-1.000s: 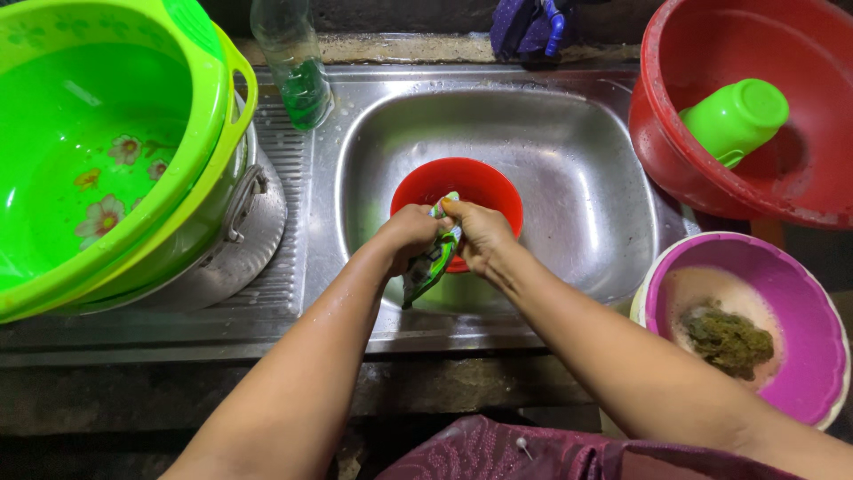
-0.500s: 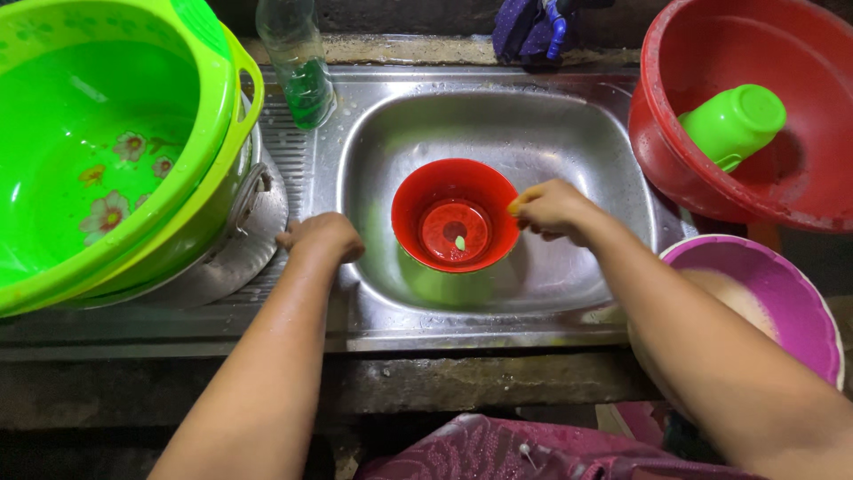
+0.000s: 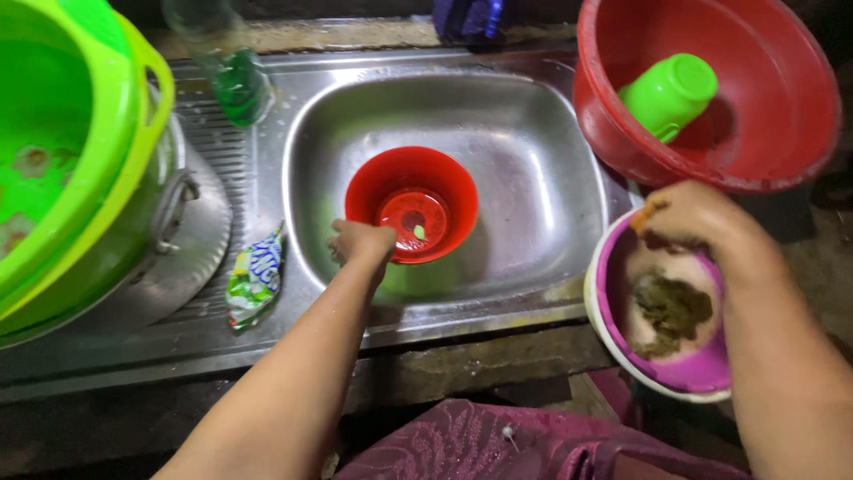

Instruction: The person stirs a yellow liquid in a pot on a gas stove, then washes a knife and several plastic bowls in a sink using a sponge and running water. The person scrubs the inside and outside of each bowl and rinses them under the tap.

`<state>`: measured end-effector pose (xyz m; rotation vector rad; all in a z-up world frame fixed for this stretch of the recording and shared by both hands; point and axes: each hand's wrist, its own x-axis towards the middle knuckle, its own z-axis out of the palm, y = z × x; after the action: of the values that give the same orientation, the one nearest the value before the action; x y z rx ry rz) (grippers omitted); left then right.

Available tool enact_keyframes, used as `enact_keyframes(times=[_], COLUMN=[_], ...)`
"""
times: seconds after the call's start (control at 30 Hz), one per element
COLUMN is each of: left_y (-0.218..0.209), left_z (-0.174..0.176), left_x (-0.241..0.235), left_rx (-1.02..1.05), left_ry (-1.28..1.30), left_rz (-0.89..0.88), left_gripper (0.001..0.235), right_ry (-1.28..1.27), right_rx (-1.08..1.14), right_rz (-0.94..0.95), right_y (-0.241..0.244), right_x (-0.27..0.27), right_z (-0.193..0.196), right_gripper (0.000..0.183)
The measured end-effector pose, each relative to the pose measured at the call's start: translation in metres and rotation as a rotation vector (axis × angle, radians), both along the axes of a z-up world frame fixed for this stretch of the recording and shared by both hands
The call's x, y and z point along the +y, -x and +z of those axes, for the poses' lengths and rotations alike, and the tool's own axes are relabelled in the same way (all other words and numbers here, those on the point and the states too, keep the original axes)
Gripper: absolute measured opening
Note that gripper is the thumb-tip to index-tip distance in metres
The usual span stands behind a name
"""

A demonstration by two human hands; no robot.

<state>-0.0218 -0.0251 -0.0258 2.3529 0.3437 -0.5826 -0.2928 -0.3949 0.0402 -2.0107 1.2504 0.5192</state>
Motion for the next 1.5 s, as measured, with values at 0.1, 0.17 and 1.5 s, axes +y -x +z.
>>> enact_keyframes(times=[0.1, 0.17, 1.5], left_y=[0.006, 0.007, -0.009], left_z=[-0.018, -0.025, -0.039], left_x=[0.002, 0.003, 0.037], left_rx=[0.100, 0.097, 0.160], left_ry=[0.079, 0.059, 0.233], left_rz=[0.052, 0.015, -0.048], left_gripper=[0.074, 0.063, 0.029], right_ry=[0.135, 0.179, 0.628], right_rx=[0.294, 0.353, -0.739], right_rz=[0.191, 0.253, 0.774], right_y=[0.045, 0.061, -0.235], right_x=[-0.006, -0.002, 0.250], right_z=[-0.048, -0.079, -0.187], right_gripper=[0.070, 0.082, 0.024])
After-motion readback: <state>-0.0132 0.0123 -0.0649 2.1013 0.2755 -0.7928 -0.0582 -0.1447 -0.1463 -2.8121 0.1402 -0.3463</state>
